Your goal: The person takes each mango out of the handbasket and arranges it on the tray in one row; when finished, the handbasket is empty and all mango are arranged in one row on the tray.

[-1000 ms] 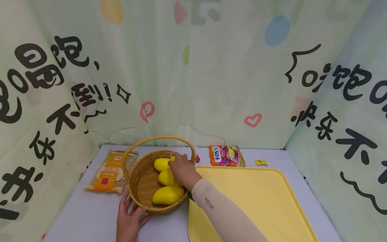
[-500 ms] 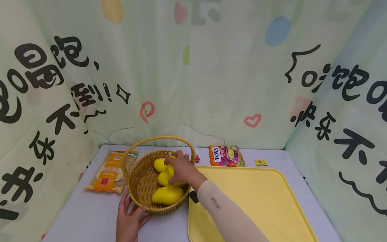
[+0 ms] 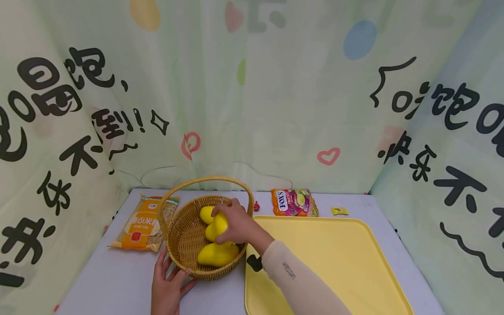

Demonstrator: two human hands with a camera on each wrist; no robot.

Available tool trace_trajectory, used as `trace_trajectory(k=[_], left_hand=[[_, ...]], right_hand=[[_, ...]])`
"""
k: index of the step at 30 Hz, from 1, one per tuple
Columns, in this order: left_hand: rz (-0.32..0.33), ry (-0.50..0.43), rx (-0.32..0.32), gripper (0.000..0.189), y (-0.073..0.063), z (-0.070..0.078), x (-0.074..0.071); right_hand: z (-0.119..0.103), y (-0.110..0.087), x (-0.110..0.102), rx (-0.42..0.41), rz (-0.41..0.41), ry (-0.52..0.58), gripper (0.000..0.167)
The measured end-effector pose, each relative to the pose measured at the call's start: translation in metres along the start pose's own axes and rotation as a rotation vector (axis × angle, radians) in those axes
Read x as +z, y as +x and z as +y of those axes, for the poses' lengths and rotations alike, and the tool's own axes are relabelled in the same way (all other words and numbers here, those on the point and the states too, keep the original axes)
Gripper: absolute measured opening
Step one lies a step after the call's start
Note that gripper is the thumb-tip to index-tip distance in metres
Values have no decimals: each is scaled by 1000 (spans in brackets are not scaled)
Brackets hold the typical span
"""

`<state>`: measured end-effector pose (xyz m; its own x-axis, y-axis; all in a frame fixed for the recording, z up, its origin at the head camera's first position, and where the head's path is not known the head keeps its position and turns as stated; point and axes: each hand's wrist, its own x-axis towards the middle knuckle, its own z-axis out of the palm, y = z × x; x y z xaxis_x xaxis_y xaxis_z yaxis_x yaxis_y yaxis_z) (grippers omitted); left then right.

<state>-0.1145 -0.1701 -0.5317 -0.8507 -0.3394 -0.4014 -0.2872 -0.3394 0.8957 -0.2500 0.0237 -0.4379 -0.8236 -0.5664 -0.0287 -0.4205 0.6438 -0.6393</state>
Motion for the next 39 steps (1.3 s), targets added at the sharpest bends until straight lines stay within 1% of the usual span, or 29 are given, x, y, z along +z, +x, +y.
trace_trajectory(k=[6, 13, 21, 25, 31, 39], left_hand=[[5, 6, -2, 104, 1, -1, 1], [1, 1, -2, 105, 1, -2, 0], [-16, -7, 1, 105, 1, -3, -1], [-14, -6, 5, 104, 0, -2, -1], [-7, -9, 4, 104, 1, -3, 0], [-3, -8, 6, 104, 2, -3, 0]], right_hand=[[2, -9, 2, -45, 29, 42, 61], [1, -18, 3, -72, 51, 98, 61], [1, -28, 0, -64, 66, 161, 58], [2, -35, -3, -69, 86, 188, 58], [4, -46, -8, -73, 92, 226, 58], [20, -61, -8, -46, 115, 202, 59]])
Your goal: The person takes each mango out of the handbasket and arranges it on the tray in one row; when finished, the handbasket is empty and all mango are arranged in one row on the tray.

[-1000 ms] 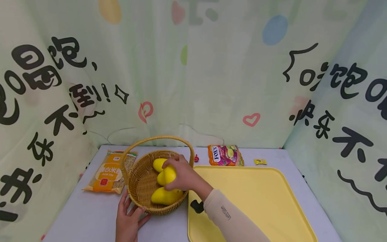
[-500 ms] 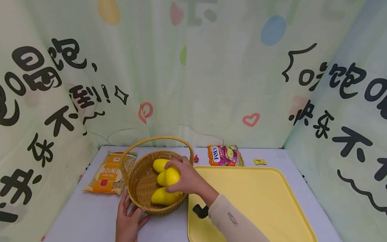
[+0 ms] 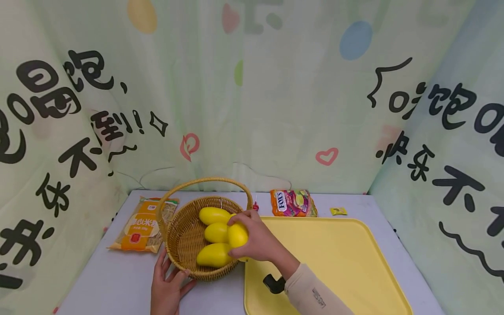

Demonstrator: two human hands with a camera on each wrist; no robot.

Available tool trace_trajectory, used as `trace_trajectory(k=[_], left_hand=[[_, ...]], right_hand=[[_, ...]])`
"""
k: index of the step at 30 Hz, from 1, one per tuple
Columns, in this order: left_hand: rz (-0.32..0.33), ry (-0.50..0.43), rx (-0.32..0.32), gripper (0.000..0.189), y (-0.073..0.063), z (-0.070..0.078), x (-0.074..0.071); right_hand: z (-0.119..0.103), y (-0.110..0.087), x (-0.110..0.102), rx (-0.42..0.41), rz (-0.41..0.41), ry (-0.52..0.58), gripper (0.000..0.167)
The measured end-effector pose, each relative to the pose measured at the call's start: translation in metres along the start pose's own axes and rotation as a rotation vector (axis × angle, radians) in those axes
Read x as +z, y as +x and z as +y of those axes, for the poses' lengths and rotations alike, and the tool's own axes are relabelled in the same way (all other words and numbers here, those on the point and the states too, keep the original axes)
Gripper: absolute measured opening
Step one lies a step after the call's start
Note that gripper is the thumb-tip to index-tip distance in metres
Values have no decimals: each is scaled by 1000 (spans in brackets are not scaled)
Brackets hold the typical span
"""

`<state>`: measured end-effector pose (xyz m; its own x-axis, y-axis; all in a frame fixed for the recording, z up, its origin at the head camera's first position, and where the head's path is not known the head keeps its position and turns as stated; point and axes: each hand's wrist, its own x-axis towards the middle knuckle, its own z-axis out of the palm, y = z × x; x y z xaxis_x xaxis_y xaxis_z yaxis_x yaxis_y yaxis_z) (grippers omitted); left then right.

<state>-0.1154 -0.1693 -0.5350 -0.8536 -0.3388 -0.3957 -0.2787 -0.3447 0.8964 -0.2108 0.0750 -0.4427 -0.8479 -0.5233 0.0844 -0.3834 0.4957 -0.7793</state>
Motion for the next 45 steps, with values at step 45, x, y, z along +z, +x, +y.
trace_trajectory(k=[45], left_hand=[[14, 13, 5, 103, 0, -3, 0]], right_hand=[[63, -56, -36, 175, 98, -37, 59]])
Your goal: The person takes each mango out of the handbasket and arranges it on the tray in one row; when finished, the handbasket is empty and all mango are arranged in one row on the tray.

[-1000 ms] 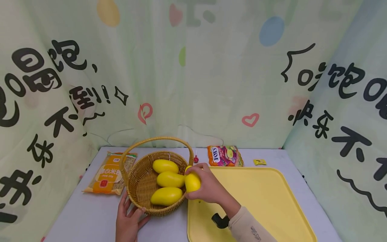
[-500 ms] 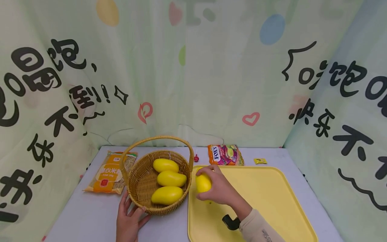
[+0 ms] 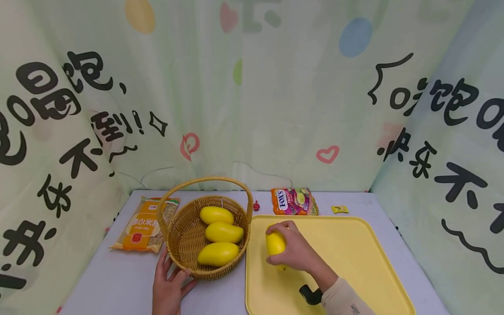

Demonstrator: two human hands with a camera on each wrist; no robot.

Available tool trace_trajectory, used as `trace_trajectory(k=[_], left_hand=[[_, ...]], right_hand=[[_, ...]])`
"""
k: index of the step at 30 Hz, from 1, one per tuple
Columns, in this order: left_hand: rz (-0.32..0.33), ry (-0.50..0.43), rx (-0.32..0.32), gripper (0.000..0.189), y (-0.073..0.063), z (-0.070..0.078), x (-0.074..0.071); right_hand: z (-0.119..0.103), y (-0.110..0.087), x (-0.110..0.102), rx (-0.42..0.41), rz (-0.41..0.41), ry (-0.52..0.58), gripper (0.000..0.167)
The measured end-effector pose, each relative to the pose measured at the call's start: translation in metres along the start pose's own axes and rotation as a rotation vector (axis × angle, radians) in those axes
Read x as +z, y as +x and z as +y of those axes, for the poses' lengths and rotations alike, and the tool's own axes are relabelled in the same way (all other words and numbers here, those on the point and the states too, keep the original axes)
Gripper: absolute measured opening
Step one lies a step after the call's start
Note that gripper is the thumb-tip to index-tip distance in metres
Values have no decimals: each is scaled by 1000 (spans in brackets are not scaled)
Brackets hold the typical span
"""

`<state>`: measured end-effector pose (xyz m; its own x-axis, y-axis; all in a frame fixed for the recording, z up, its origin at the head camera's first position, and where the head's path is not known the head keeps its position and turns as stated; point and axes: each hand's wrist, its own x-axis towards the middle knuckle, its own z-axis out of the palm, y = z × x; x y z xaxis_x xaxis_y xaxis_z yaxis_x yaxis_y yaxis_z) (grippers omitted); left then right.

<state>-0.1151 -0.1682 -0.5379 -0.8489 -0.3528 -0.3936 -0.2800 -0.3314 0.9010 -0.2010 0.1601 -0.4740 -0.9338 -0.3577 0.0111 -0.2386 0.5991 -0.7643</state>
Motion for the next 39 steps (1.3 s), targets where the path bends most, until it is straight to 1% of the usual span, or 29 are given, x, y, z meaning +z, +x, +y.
trace_trajectory(k=[5, 9, 15, 20, 26, 32, 39], left_hand=[[0, 5, 1, 104, 0, 0, 0], [4, 12, 1, 104, -1, 1, 0], [7, 13, -1, 104, -2, 2, 1], [6, 10, 0, 104, -2, 2, 1], [12, 11, -9, 105, -2, 2, 1], [13, 12, -12, 105, 0, 1, 0], [11, 17, -14, 105, 1, 1, 0]], right_hand=[[3, 1, 5, 1, -11, 8, 59], [4, 3, 10, -9, -12, -11, 58], [6, 6, 21, -22, -9, -84, 57], [6, 7, 31, -18, -11, -137, 59], [6, 8, 41, -2, -23, -225, 58], [-1, 7, 44, 9, -54, -228, 60], [0, 7, 50, 36, -78, -259, 60]])
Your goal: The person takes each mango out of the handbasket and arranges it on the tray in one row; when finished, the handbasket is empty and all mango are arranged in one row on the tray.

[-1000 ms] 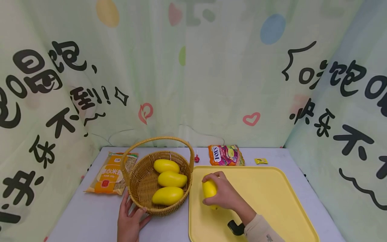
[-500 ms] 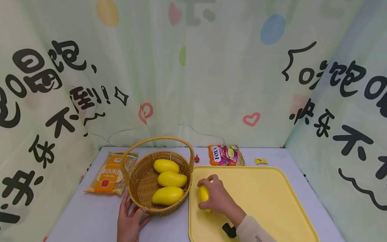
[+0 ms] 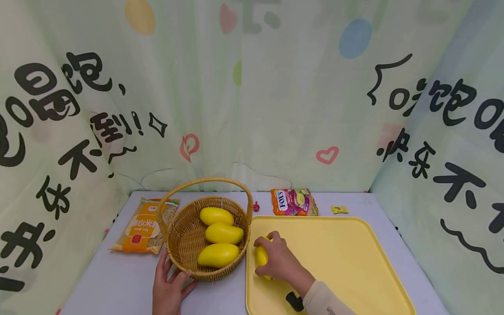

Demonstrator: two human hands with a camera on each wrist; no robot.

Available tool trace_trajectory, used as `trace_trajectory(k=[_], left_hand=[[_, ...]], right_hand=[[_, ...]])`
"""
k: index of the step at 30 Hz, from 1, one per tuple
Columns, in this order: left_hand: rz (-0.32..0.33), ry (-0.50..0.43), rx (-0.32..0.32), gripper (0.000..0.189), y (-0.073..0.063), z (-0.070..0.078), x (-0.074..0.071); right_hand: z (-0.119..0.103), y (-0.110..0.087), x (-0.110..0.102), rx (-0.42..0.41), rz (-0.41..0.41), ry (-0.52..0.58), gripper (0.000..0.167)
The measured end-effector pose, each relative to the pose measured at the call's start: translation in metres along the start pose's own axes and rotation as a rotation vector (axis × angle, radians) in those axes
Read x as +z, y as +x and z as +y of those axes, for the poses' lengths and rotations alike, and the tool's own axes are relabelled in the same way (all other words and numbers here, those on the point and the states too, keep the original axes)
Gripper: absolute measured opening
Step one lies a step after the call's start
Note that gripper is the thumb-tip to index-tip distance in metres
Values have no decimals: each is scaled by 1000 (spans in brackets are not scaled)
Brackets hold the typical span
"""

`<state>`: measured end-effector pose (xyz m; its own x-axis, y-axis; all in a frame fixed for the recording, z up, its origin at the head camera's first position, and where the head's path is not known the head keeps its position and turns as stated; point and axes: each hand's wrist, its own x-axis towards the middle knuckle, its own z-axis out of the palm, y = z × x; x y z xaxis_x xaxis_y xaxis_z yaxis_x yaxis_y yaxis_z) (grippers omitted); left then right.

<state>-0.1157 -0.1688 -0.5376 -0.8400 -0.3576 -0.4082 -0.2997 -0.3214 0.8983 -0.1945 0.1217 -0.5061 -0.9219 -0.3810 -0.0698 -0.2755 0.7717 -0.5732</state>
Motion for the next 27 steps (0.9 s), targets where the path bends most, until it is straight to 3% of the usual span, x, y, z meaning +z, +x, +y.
trace_trajectory(k=[11, 27], left_hand=[[1, 3, -11, 105, 0, 1, 1], [-1, 4, -1, 104, 0, 0, 0]], right_hand=[[-3, -1, 1, 46, -9, -54, 64], [-3, -5, 1, 33, -48, -69, 85]])
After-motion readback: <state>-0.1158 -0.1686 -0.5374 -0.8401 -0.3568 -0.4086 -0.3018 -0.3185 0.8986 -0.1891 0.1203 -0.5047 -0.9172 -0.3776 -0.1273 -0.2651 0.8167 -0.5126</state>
